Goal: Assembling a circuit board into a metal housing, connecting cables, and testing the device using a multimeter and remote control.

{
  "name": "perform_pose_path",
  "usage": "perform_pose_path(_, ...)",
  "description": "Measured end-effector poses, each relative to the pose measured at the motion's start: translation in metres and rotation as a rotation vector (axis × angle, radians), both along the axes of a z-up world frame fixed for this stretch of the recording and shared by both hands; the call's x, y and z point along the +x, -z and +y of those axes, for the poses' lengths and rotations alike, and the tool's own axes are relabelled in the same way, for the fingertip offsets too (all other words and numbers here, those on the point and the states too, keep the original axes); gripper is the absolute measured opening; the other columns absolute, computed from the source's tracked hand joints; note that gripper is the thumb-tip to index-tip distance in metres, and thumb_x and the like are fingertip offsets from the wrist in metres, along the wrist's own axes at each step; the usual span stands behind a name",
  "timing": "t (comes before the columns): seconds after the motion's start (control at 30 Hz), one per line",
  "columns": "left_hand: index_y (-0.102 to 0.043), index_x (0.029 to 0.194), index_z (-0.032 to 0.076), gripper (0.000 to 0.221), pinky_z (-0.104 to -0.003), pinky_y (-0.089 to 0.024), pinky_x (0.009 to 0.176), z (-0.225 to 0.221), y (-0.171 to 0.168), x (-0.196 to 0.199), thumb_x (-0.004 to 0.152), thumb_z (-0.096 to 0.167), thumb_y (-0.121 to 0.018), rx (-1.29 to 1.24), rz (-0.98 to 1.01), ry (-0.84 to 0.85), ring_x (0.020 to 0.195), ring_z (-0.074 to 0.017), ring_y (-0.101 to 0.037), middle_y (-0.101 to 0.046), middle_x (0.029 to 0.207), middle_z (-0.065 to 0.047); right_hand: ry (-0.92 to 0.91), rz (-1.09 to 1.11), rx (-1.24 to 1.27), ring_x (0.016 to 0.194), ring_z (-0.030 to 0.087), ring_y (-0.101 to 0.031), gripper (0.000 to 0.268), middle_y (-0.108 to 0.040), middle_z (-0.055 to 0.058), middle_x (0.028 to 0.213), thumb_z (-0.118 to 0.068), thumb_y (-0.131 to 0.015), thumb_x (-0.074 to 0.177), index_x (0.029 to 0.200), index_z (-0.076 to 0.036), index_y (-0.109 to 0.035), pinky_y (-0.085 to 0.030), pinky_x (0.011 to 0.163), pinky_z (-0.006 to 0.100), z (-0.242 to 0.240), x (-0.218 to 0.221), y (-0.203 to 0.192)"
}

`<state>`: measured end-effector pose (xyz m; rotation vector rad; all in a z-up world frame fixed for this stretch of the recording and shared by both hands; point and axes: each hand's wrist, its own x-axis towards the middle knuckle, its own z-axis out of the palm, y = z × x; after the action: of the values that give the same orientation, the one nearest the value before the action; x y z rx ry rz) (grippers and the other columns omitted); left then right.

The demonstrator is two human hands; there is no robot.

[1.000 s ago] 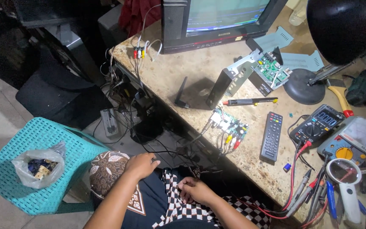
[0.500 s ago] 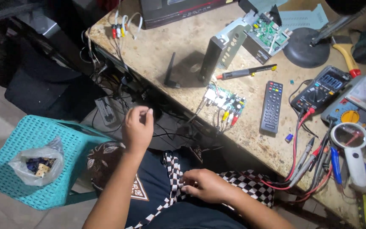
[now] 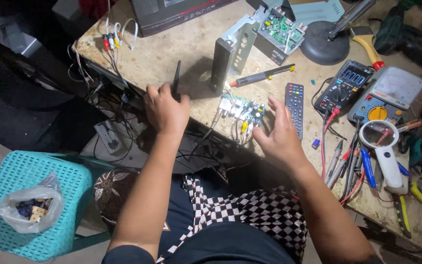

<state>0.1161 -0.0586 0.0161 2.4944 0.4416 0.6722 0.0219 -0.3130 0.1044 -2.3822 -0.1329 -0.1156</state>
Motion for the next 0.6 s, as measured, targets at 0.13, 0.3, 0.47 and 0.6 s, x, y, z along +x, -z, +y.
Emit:
perform_pose_path(0.13, -0.072, 0.099, 0.014, 0.030, -0.053, -0.055, 0.077, 0.001, 0.000, 0.014, 0.075, 0.033, -0.072, -0.025, 0.102, 0.001, 0.100, -0.0368, -0.063, -0.057, 0.104, -0.007, 0.088, 0.010, 0.142, 0.139, 0.055, -0.042, 0.082, -0.043, 0.035, 0.144, -0.004, -0.067, 0.080, 0.154, 0.003, -0.032, -0.037, 0.113, 0.064, 0.015, 0.001, -0.006)
perform_pose_path(0.3, -0.067, 0.098, 0.015, 0.018, -0.054, -0.057, 0.076, 0.000, -0.009, 0.012, 0.086, 0.029, -0.065, -0.083, 0.171, 0.039, 0.105, -0.0333, -0.061, -0.057, 0.103, -0.006, 0.132, -0.039, 0.238, 0.142, 0.058, -0.035, 0.089, -0.036, 0.039, 0.147, -0.002, -0.070, 0.081, 0.156, 0.004, -0.023, -0.035, 0.116, 0.062, 0.011, -0.006, 0.005)
perform_pose_path(0.47, -0.060, 0.104, 0.001, 0.011, -0.051, -0.056, 0.080, 0.010, -0.007, 0.002, 0.096, 0.009, -0.060, -0.188, -0.037, 0.162, 0.097, -0.0433, -0.068, -0.064, 0.096, -0.018, 0.123, -0.126, 0.189, 0.141, 0.054, -0.040, 0.085, -0.042, 0.036, 0.141, 0.002, -0.068, 0.082, 0.155, 0.007, -0.025, -0.035, 0.119, 0.054, 0.001, -0.010, 0.016)
perform_pose_path(0.6, -0.058, 0.113, -0.001, 0.016, -0.047, -0.057, 0.080, 0.009, -0.031, -0.034, 0.099, 0.006, -0.062, -0.344, -0.169, 0.208, 0.095, -0.0421, -0.070, -0.069, 0.096, -0.021, 0.088, -0.096, 0.072, 0.136, 0.054, -0.046, 0.091, -0.048, 0.037, 0.137, 0.003, -0.070, 0.079, 0.156, 0.006, -0.023, -0.044, 0.114, 0.056, -0.019, -0.007, 0.002)
